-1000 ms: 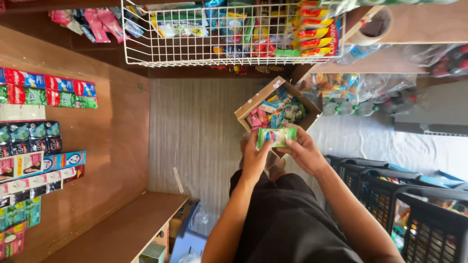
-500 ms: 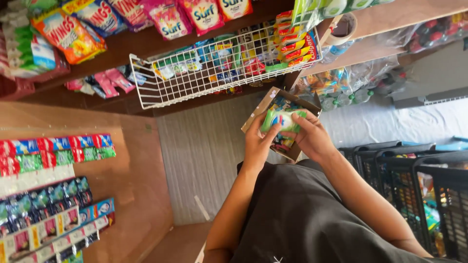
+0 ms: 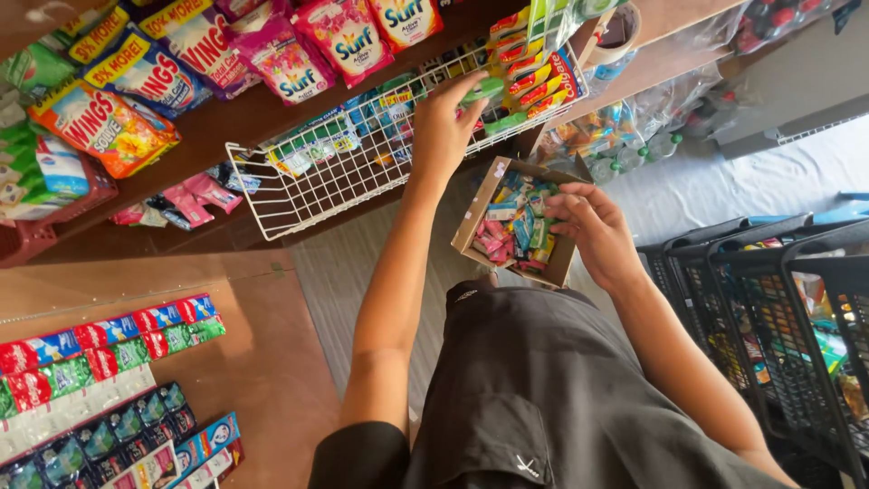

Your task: Stocking and organizing canned goods and snack sachets on grocery store shelves.

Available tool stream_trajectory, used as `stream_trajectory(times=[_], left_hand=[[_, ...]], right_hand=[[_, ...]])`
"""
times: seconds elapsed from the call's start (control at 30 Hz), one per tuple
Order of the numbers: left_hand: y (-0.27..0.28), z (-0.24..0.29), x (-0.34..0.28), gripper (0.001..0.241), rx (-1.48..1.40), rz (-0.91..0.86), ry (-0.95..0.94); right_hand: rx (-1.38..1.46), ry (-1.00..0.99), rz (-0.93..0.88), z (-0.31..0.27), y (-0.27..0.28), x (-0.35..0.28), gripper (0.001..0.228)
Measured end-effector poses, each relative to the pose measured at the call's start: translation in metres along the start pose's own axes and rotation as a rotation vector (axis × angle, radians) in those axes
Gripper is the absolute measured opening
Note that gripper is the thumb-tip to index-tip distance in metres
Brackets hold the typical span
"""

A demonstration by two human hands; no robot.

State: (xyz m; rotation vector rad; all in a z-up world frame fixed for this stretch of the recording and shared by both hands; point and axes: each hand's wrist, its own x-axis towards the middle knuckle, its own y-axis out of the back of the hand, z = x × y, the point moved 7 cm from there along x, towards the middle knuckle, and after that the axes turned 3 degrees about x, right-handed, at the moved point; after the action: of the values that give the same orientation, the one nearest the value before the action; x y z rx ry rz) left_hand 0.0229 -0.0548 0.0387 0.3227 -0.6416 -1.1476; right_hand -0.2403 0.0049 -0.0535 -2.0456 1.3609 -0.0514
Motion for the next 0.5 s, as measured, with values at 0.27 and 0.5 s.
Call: stream_trajectory(times=[0.27,0.5], left_hand=[[-0.079,-0.082,0.002,0.045,-0.019,-0.425,0.034],[-0.071,-0.103,0.003,0.055,-0.17,-0.627,0.197]], right_hand=[[-0.023,-0.009,0.134,0.012,0.007,-0.013,0.023],[-0.032,-0.005,0.102,0.022,0.001,-0.01,0.021]])
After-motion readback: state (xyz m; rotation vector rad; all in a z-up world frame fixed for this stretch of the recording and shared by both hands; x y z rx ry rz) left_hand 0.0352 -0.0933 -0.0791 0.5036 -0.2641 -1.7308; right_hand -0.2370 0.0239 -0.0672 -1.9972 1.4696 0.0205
